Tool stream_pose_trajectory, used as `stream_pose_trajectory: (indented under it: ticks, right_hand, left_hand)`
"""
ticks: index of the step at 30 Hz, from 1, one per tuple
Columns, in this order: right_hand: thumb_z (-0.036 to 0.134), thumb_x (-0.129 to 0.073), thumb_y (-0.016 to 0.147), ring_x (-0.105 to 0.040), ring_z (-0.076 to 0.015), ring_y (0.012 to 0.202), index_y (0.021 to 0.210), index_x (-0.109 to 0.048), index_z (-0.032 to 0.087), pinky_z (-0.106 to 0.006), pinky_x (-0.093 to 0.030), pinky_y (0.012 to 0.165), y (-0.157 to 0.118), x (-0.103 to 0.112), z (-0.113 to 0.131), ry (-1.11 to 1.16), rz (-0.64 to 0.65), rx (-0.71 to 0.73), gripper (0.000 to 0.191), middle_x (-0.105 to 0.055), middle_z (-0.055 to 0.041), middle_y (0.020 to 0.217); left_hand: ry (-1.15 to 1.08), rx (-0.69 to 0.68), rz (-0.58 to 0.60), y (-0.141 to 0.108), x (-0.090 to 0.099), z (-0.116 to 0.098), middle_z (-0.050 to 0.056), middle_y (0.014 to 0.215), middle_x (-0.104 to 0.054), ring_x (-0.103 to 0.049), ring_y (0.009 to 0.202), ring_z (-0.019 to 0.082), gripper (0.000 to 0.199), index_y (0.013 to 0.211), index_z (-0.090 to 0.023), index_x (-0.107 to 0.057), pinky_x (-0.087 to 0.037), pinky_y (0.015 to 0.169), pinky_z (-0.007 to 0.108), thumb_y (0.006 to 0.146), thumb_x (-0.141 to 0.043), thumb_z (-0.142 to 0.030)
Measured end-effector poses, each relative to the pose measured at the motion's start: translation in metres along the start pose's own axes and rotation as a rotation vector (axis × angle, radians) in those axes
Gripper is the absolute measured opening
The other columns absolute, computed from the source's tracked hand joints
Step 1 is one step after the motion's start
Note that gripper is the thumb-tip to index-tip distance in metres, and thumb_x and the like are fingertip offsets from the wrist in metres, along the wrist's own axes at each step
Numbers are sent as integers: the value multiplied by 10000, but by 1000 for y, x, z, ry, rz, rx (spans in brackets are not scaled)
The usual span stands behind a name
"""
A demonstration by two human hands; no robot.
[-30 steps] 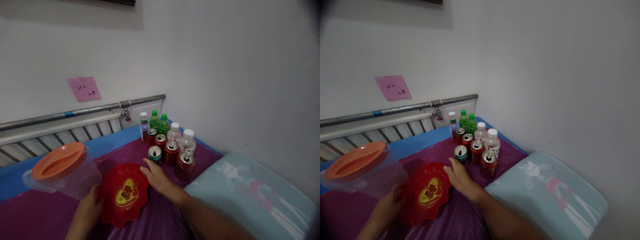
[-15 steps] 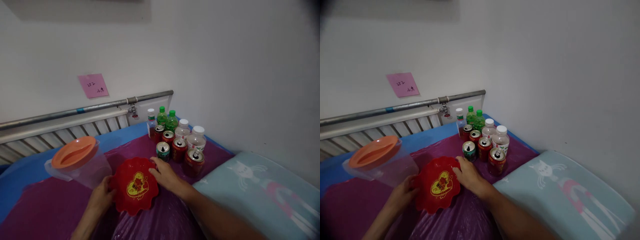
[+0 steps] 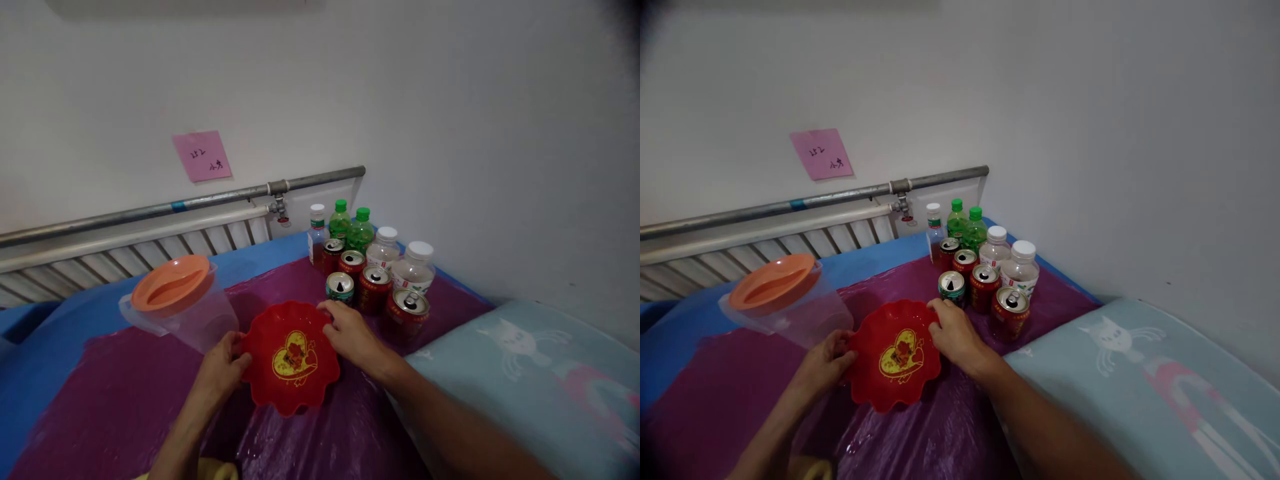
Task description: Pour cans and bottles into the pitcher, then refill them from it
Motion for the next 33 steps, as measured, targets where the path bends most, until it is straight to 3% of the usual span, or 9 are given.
stream_pose_trajectory:
  ticks: [4,11,22,33]
  right_hand:
    - [-10,-510,727,-617,-180,811,1032,-660,159,-303,-484,777,0,-2,1,-39,24,11,379,-661,-72,952]
    - [-1,-497,750,-623,-171,867,1028,-648,168,-287,-488,799,4,-13,-1,-40,69,27,359,-649,-60,983]
    - [71,-519,818,-634,-182,869,1072,-648,186,-317,-510,817,7,-17,0,-51,70,65,307,-657,-61,984]
    - [236,-595,864,-669,-255,938,1234,-608,170,-380,-521,846,0,-7,2,-113,51,59,376,-679,-142,1127]
  left_hand:
    - [82,14,-30,2,0,2,40,848,-714,-676,692,159,317,1114,-165,-532,-504,596,240,801,-486,-132]
    - [229,27,-109,6,6,2,90,979,-723,-671,923,197,349,1142,-143,-572,-476,774,267,795,-537,-156]
    - [294,19,-154,4,9,0,78,1017,-692,-654,878,185,316,1178,-131,-571,-506,820,371,887,-556,-254]
    - [422,28,-187,-8,14,-13,166,1050,-720,-662,992,269,369,1169,-128,-594,-443,773,328,898,-491,-357]
Point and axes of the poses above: each hand's wrist, its own y-axis towards the middle knuckle, its own x-axis out of the back of the hand, z = x × y, the point moved 2 cm from there along y, towards the middle knuckle
